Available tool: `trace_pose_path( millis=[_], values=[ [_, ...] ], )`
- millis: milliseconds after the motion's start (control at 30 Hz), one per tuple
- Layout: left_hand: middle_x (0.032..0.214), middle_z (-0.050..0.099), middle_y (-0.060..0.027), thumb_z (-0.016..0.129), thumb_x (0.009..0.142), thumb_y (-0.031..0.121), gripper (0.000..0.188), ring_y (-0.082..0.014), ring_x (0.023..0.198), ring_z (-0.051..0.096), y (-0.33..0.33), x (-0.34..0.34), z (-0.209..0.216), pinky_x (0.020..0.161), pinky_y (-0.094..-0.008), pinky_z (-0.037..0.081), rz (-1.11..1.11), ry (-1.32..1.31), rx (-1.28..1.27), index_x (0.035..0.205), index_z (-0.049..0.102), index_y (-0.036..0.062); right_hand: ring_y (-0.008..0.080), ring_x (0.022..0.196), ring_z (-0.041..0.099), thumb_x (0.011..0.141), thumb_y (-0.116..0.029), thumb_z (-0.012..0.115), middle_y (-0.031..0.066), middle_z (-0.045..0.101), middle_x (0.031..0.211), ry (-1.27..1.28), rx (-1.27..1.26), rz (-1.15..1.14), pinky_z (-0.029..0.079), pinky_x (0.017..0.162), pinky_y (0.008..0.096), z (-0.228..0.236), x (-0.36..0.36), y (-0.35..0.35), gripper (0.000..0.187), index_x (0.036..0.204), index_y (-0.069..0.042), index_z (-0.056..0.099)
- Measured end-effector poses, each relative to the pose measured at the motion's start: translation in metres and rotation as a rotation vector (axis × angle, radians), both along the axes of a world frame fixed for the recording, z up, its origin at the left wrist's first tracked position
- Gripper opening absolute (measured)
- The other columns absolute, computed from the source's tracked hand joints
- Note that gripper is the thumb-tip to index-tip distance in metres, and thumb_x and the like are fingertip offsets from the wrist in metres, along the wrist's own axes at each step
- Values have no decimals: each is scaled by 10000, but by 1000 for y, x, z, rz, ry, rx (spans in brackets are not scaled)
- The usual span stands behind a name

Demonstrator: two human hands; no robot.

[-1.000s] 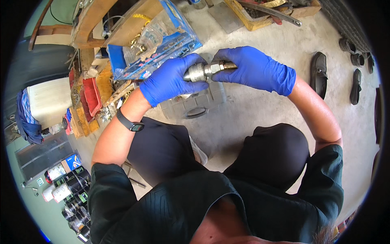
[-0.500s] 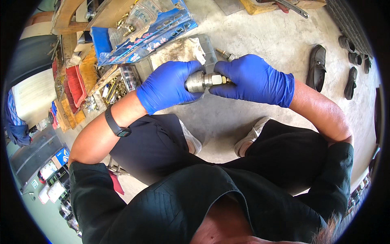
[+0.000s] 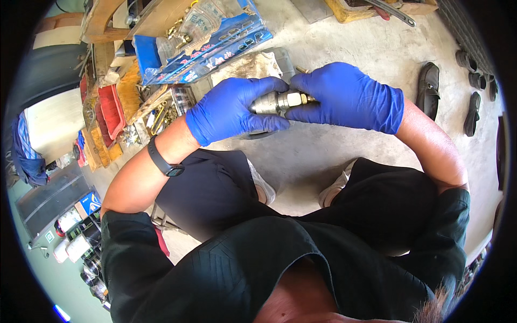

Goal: The person sits on the floor and assembles small cylindrical metal parts by hand, repeatedly connecting and disconnecting them. They wipe the parts with a cloth and handle a small yellow box containing additional components.

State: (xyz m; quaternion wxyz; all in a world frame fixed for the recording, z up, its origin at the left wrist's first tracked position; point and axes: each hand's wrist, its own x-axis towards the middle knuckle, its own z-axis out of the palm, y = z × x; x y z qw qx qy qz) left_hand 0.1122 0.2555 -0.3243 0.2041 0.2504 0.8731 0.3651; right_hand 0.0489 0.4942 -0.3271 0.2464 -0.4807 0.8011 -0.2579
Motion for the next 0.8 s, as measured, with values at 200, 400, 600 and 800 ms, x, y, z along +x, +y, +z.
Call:
trace_pose_path(
  millis=[200,400,600,800],
  values=[
    [930,671,-152,823,801,236,431,-321,838,674,8,-4,13,770,-368,528,90,-35,-91,1125,611,48,377,858,673,947,-526,605,193,684,902,-254,-86,-36,524,772,439,0,-14,12,490,1115,-70,666],
    [915,665,-153,820,805,263,431,-324,817,668,13,-2,10,750,-368,529,80,-9,-95,1111,606,48,396,792,657,955,-422,640,207,654,829,-118,27,17,521,713,445,5,-11,9,412,1126,-47,647],
    [931,671,-148,818,811,282,442,-322,827,669,14,0,15,751,-372,527,42,-35,-187,1120,603,48,399,809,649,981,-421,609,225,656,870,-293,-112,-7,526,748,434,-15,-1,7,419,1123,-30,661],
    [1029,662,-168,797,834,348,531,-331,937,665,9,-9,10,822,-388,514,70,-15,-56,1228,576,67,192,680,585,1005,-481,552,102,601,726,-597,-48,-73,484,658,339,-15,-16,4,471,1040,-39,712]
  ],
)
